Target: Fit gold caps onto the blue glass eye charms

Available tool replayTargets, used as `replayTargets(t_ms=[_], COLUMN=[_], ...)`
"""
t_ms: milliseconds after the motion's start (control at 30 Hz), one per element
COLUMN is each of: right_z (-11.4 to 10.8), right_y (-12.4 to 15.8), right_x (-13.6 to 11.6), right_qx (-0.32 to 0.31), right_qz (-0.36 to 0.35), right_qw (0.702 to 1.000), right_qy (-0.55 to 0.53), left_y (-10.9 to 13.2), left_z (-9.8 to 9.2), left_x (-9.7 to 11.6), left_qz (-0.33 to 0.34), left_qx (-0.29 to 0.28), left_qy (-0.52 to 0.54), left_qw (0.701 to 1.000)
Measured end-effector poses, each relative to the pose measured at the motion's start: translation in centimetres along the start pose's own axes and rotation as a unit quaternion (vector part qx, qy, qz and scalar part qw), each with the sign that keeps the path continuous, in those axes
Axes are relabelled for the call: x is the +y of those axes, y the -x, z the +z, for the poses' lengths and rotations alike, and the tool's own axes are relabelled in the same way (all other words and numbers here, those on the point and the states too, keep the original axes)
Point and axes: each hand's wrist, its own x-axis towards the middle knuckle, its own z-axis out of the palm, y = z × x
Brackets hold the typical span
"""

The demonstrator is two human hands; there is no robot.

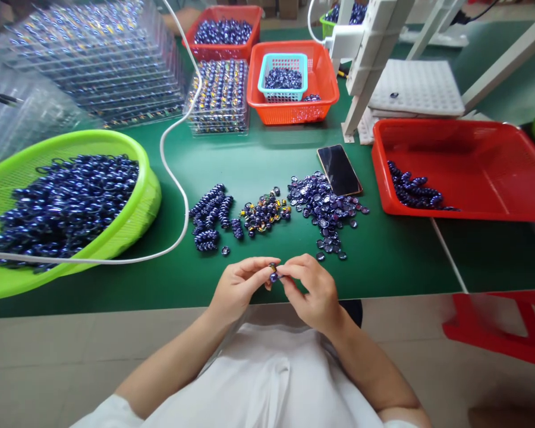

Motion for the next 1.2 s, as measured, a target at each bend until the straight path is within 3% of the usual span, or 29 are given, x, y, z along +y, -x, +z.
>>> replayTargets(t_ms=[133,800,967,1200], right_z=[0.5,0.4,0.3,0.0], right_y=[0.2,-0.2,-0.4,-0.7], right_x=[-0.2,-0.5,-0.4,-0.9], right_qx=[0.04,0.039,0.014,-0.005], right_qz=[0.025,-0.002,-0.006,0.102], right_qw=[0.999,0.999,0.999,0.995], right_qy=[-0.027,0.023,0.042,-0.002], left_y=[0.4,0.6,0.4,0.5], left_z=[0.2,-0.5,-0.3,0.0], left_x=[0.0,-1.1,-1.0,-1.1], left_qz=[0.044,0.167,0.142,0.08], left_qx=[0.013,-0.002,0.001,0.009], left_qy=[-0.035,-0.158,-0.127,-0.062], left_qw=[0.998,0.973,0.982,0.995])
